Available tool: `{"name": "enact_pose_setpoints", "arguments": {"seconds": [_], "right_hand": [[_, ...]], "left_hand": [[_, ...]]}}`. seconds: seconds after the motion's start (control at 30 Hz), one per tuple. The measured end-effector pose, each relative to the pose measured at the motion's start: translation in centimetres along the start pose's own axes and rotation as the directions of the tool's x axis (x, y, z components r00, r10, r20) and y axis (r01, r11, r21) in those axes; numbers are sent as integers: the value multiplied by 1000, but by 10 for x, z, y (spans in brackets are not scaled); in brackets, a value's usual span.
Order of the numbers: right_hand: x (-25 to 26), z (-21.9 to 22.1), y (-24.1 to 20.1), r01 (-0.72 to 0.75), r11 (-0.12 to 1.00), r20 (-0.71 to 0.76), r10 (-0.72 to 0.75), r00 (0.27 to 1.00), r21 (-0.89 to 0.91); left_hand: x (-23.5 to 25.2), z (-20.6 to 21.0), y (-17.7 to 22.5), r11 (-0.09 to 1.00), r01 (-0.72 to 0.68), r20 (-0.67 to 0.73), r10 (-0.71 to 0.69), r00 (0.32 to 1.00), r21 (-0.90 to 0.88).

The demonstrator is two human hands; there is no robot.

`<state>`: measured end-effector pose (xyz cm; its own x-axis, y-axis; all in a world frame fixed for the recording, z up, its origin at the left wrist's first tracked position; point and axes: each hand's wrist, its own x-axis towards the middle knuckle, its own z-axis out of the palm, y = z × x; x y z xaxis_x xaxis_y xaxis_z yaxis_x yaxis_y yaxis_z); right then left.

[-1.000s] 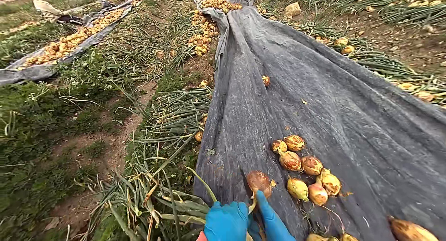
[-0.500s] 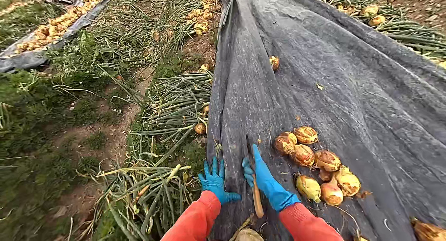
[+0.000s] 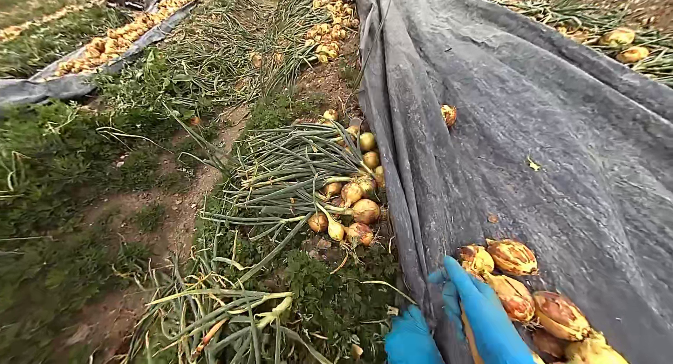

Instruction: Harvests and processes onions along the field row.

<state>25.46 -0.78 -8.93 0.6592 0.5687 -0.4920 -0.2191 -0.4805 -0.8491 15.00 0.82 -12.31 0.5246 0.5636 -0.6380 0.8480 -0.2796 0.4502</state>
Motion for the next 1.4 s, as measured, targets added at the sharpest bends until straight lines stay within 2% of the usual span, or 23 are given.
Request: {"name": "enact_pose_setpoints", "arguments": {"seconds": [0.07,0.13,0.17,0.23,0.3,0.37,0.4,0.47,0.57,0.67,0.77,0.83,0.93,1.03,1.1,1.17,1.23,1.33,1.4], "right_hand": [[18,8,-7,-7,990,70,-3,998,142],[43,25,16,-155,962,137,126,983,224],[56,32,28,-216,943,131,187,974,252],[64,35,33,-256,933,125,231,965,252],[58,40,44,-184,971,110,168,980,151],[52,40,42,-93,995,147,97,984,-32],[45,38,38,-65,994,180,81,980,-90],[32,31,29,-21,996,227,41,973,-91],[24,21,18,8,999,233,-19,972,50],[31,25,11,-39,990,271,1,962,136],[33,38,12,-16,994,299,-17,954,108],[25,43,16,3,998,308,-21,951,61],[18,37,17,-10,1000,252,7,968,9],[25,30,16,-30,998,188,20,982,50],[33,33,12,-30,994,209,6,978,110],[33,35,2,-17,988,338,-36,940,153],[19,38,-9,19,985,492,-104,864,174],[3,36,-11,137,966,601,-244,761,218],[-7,34,-7,215,955,592,-296,749,206]], "left_hand": [[4,-24,-3,993,-92,207,75,975,76],[11,-70,-26,971,-213,383,157,911,107],[17,-101,-34,966,-214,355,151,923,146],[33,-160,-29,971,-49,24,44,999,235],[80,-187,-30,974,63,-264,-3,965,218],[134,-194,-34,996,32,-376,4,927,88],[152,-194,-33,998,41,-384,-22,923,42],[164,-198,-26,996,88,-356,-72,932,28],[152,-212,-20,986,145,-260,-118,958,86],[141,-215,-28,974,157,-290,-106,951,160],[147,-212,-21,1000,6,-330,4,944,30],[157,-209,-19,997,28,-296,-49,954,-77],[165,-204,-14,992,121,-302,-127,945,-38],[148,-206,-16,995,99,-228,-94,969,10],[117,-203,-30,996,-83,-167,79,983,-13],[72,-194,-42,941,-309,-120,294,948,-137],[27,-183,-48,862,-420,-32,430,902,-283],[-15,-178,-44,812,-371,81,451,889,-451],[-24,-187,-43,843,-343,171,442,880,-414]]}}
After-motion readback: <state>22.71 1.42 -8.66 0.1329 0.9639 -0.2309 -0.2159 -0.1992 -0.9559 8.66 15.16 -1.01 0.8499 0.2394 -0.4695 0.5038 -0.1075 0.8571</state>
